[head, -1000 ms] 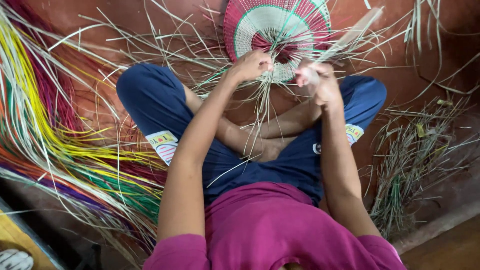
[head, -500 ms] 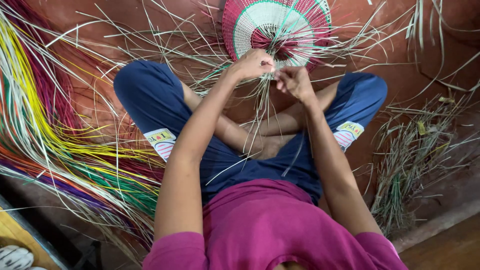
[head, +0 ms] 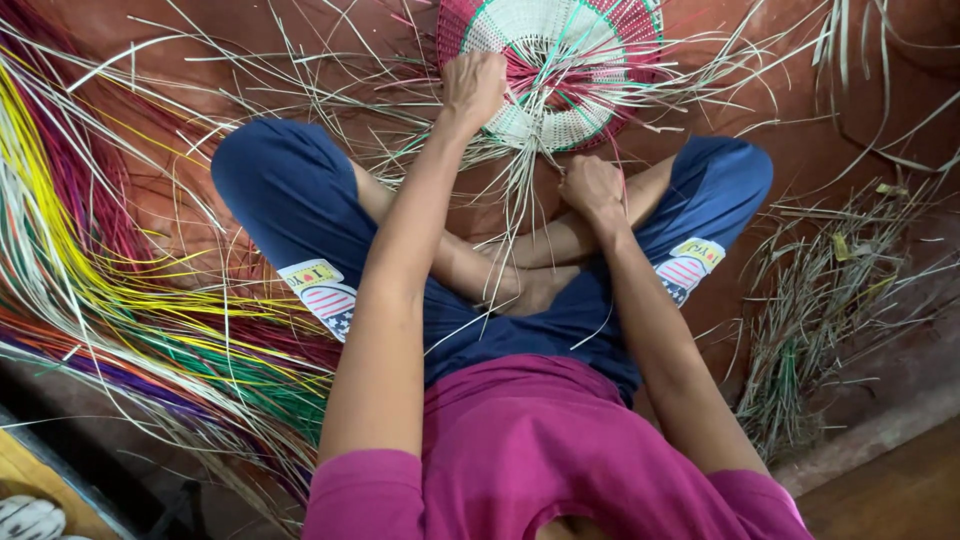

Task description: Weaving a circular fan by hand using dried straw and colored fibers while sitting on the floor.

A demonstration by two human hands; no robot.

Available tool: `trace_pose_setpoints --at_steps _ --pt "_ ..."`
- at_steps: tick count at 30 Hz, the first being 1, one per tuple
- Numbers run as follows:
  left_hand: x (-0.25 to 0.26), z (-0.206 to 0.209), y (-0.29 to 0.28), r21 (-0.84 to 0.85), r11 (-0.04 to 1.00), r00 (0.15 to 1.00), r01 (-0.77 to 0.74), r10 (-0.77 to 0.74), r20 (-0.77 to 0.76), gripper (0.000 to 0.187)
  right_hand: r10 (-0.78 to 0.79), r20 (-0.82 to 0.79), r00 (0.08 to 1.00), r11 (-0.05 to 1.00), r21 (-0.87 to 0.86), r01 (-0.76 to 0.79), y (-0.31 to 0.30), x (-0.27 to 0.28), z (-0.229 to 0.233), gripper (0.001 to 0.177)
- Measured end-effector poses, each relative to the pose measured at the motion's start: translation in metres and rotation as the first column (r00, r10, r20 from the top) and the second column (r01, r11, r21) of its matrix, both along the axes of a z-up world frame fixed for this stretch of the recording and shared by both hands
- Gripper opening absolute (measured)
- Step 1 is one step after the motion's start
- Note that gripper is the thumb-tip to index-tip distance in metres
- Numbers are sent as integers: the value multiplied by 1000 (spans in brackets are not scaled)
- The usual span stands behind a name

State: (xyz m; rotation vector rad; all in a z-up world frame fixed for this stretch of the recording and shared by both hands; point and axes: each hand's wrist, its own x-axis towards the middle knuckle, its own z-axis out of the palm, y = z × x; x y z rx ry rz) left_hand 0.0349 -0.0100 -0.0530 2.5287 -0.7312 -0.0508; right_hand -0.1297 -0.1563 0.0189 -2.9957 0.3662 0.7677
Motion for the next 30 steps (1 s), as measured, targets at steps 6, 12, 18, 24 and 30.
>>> trace_pose_setpoints --at_steps 6,12,18,24,30 --pt "8 1 3 36 998 999 53 -53 7 15 -23 -84 996 1000 -6 23 4 -2 6 31" --pt "-12 50 6 -65 997 998 -42 39 -50 11 -117 -43 992 970 209 124 -3 -5 35 27" --pt "-72 129 3 129 979 779 160 -45 -626 31 -148 188 971 619 784 -57 32 -7 103 20" --pt "-100 39 9 185 945 854 270 -146 -499 30 -151 240 959 624 776 -95 12 1 40 13" --pt "-134 78 24 213 916 836 341 -399 376 13 -116 367 923 899 434 -59 -5 20 -44 16"
